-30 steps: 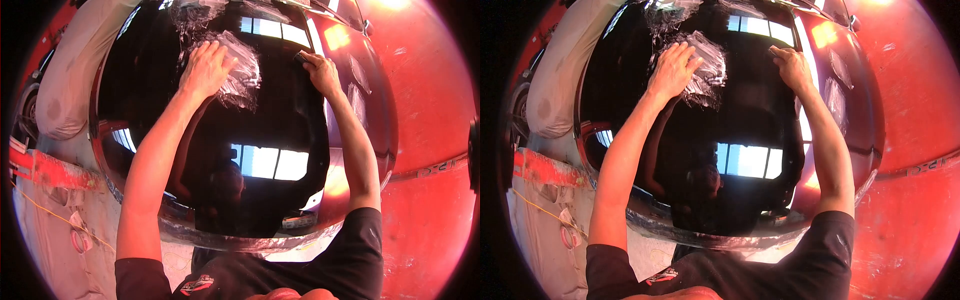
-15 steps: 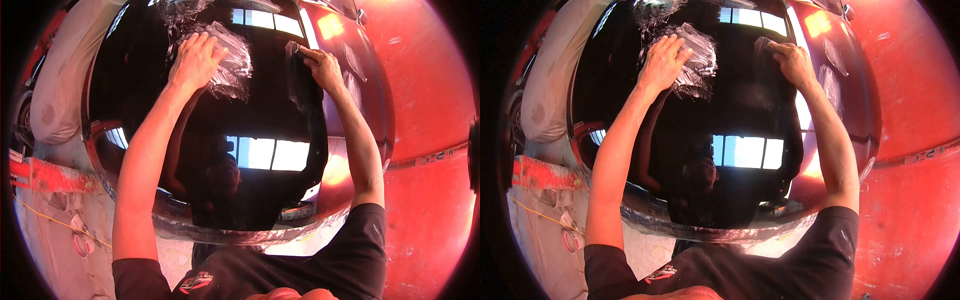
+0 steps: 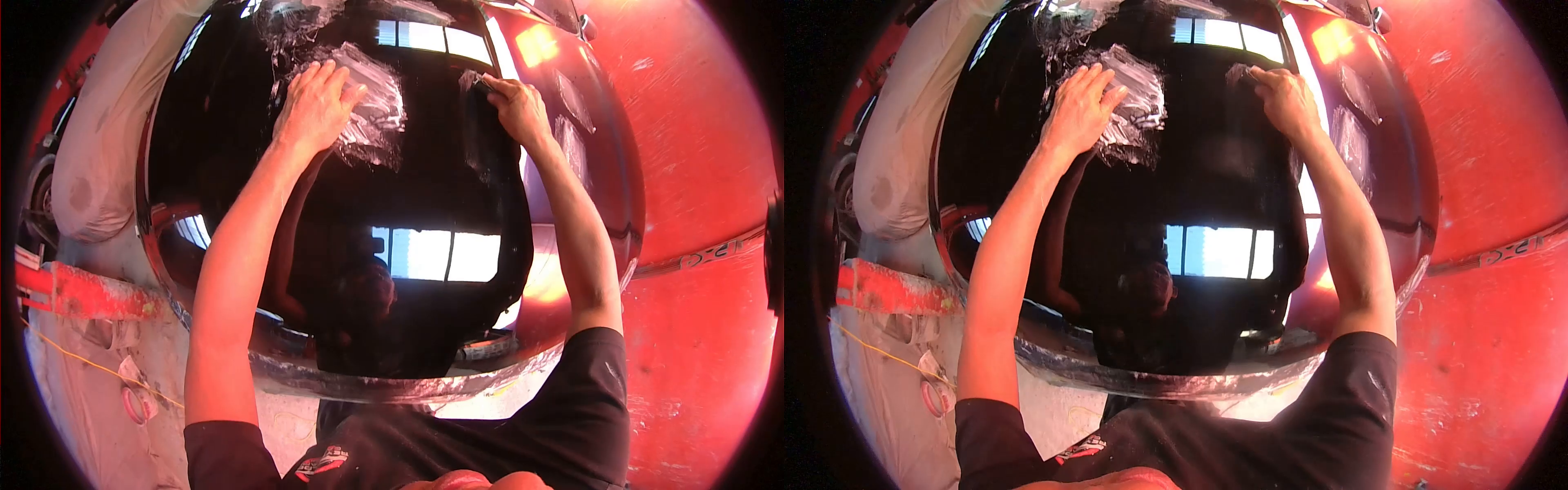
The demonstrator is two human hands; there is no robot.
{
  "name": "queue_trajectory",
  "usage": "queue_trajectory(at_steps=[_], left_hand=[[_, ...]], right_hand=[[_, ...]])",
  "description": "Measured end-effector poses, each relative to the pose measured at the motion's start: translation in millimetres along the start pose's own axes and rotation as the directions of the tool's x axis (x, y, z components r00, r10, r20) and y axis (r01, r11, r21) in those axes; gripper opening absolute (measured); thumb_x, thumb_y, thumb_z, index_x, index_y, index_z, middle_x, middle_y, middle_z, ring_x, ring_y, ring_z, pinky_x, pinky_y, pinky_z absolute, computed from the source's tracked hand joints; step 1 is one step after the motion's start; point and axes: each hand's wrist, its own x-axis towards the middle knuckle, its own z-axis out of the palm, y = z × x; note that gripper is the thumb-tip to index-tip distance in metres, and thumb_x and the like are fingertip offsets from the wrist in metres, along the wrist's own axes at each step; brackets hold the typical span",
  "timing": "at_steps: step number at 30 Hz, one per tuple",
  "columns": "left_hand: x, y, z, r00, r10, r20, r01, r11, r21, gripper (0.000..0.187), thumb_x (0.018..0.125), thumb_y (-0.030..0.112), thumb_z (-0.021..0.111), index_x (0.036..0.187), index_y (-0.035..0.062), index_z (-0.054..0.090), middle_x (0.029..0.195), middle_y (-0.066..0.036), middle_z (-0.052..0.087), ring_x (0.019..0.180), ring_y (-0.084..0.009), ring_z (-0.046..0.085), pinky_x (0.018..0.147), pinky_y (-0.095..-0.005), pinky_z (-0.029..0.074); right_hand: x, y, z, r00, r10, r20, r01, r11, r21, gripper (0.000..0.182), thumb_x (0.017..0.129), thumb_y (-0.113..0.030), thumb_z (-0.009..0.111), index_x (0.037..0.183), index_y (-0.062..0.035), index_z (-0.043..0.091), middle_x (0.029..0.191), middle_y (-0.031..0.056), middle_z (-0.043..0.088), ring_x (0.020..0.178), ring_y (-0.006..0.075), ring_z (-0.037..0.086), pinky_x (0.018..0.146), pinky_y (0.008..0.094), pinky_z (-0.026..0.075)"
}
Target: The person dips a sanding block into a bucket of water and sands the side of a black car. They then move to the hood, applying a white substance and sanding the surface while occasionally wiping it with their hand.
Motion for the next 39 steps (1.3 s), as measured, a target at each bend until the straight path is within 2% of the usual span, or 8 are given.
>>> queue_trajectory(at_steps=[3, 6, 13, 18, 22, 24, 31, 39], left_hand=[[0, 0, 1, 1.0, -0.003, 0.005, 0.003, 1.0, -0.005, 0.052, 0.102, 0.043, 0.055, 0.128, -0.001, 0.065, 0.137, -0.027, 0.06, 0.133, -0.0424, 0.052, 0.114, -0.0499, 0.038], [0, 4, -4, 1.0, -0.01, 0.027, 0.01, 1.0, 0.002, 0.051, 0.101, 0.042, 0.056, 0.128, -0.0009, 0.064, 0.137, -0.027, 0.059, 0.132, -0.0428, 0.052, 0.113, -0.0498, 0.039], [-1, -1, 7, 0.999, 0.013, -0.045, -0.011, 0.999, 0.04, 0.042, 0.101, 0.036, 0.057, 0.124, 0.0018, 0.067, 0.138, -0.023, 0.06, 0.129, -0.0418, 0.055, 0.111, -0.0505, 0.041], [-1, -8, 3, 0.972, 0.231, 0.037, -0.234, 0.954, 0.187, 0.025, 0.097, 0.023, 0.06, 0.113, 0.0088, 0.071, 0.128, -0.015, 0.065, 0.126, -0.0364, 0.059, 0.107, -0.051, 0.045], [6, -17, 14, 0.998, 0.022, -0.059, -0.029, 0.993, -0.115, 0.026, 0.099, 0.023, 0.056, 0.104, 0.0031, 0.071, 0.11, -0.017, 0.071, 0.117, -0.0338, 0.063, 0.105, -0.0453, 0.047], [13, -11, -28, 0.962, -0.159, 0.224, 0.223, 0.927, -0.302, 0.029, 0.101, 0.027, 0.054, 0.104, 0.0042, 0.072, 0.11, -0.019, 0.071, 0.117, -0.0352, 0.063, 0.105, -0.0431, 0.047], [-35, -66, -86, 0.99, -0.137, 0.016, 0.138, 0.985, -0.103, 0.032, 0.102, 0.031, 0.057, 0.117, 0.0078, 0.073, 0.138, -0.015, 0.064, 0.138, -0.0311, 0.051, 0.117, -0.0498, 0.033], [-99, -100, -135, 0.978, -0.208, -0.018, 0.205, 0.974, -0.096, 0.032, 0.102, 0.031, 0.06, 0.118, 0.0055, 0.072, 0.138, -0.014, 0.064, 0.139, -0.0293, 0.05, 0.12, -0.0476, 0.03]], right_hand=[[-37, -45, -34, 0.975, 0.073, 0.208, -0.065, 0.997, -0.046, 0.038, 0.088, -0.006, 0.068, 0.126, -0.0095, 0.07, 0.115, 0.0173, 0.07, 0.103, 0.0379, 0.067, 0.093, 0.0463, 0.052], [-89, -83, -73, 0.965, 0.019, 0.262, -0.032, 0.999, 0.043, 0.048, 0.085, -0.002, 0.072, 0.131, -0.0174, 0.069, 0.124, 0.0082, 0.069, 0.102, 0.0351, 0.063, 0.091, 0.045, 0.053], [-4, -20, -15, 0.987, 0.058, 0.147, -0.068, 0.996, 0.065, 0.036, 0.086, -0.004, 0.07, 0.121, -0.0117, 0.074, 0.114, 0.0181, 0.071, 0.101, 0.0387, 0.068, 0.093, 0.0453, 0.053], [0, -44, -24, 0.97, 0.183, 0.16, -0.196, 0.978, 0.068, 0.036, 0.086, -0.006, 0.071, 0.122, -0.0113, 0.074, 0.113, 0.0179, 0.071, 0.102, 0.0372, 0.069, 0.093, 0.0444, 0.053], [-28, -105, -36, 0.99, 0.07, 0.124, -0.096, 0.971, 0.221, 0.038, 0.088, -0.007, 0.071, 0.125, -0.014, 0.072, 0.119, 0.014, 0.071, 0.108, 0.0353, 0.067, 0.098, 0.0429, 0.051], [-22, -146, -37, 0.984, -0.07, 0.166, 0.027, 0.969, 0.244, 0.039, 0.088, -0.008, 0.071, 0.126, -0.0147, 0.071, 0.123, 0.0115, 0.069, 0.112, 0.0342, 0.063, 0.098, 0.0425, 0.052], [-9, -200, -16, 0.942, -0.279, 0.185, 0.233, 0.944, 0.235, 0.039, 0.087, -0.008, 0.072, 0.125, -0.0133, 0.071, 0.119, 0.0107, 0.069, 0.102, 0.0319, 0.064, 0.089, 0.0406, 0.056], [82, -167, 65, 0.968, -0.185, 0.168, 0.159, 0.975, 0.158, 0.036, 0.089, -0.014, 0.071, 0.124, -0.0165, 0.072, 0.119, 0.0128, 0.07, 0.104, 0.0355, 0.065, 0.092, 0.0443, 0.055]])
